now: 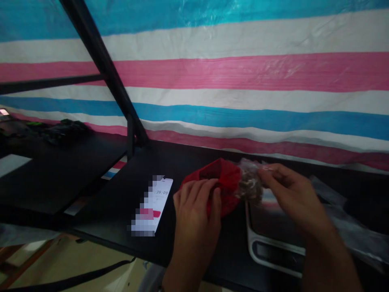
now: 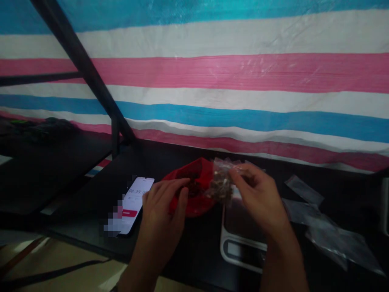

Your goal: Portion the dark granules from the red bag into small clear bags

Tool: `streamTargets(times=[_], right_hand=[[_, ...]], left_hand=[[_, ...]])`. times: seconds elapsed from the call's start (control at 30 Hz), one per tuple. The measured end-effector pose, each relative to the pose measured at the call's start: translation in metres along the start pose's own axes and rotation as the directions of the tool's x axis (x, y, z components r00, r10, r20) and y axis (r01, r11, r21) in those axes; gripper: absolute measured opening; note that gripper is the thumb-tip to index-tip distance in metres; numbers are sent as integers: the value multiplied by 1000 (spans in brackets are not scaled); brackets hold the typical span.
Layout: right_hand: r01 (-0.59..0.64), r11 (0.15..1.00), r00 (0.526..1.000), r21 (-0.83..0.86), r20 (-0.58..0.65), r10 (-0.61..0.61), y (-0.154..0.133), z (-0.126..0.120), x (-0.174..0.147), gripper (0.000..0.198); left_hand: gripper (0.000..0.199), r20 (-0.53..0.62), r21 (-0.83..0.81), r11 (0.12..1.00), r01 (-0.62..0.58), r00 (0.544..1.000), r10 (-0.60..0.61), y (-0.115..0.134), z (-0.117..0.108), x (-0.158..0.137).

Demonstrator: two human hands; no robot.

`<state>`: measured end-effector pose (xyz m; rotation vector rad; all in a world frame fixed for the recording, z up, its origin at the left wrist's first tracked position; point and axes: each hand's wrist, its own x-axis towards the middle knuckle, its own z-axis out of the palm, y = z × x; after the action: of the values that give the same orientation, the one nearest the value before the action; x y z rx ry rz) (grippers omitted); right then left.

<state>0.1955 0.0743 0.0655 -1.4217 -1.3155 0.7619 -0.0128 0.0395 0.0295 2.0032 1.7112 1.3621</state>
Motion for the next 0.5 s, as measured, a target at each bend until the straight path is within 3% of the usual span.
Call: streamTargets(times=[0.07,0.1,0.27,0.5], right_hand=[[-66,996,990,-60,-129,58,8,-26,0,35],[-95,990,989,-107,-126,81,12,-38,-1,37],[-135,939,980,-318,99,174,36,-68,-6,32],[-96,872,983,-480,-184,7,51,-78,3,32]], left_hand=[[24,2,90,995,-45,999,45,-3,-6,2],[24,-3,111,992,-57,998,58,-6,-8,3],[23,-89,132,988,-83,991,95,-19,-18,9],[16,-247,74,977,-198,946,210,-23,-25,5]])
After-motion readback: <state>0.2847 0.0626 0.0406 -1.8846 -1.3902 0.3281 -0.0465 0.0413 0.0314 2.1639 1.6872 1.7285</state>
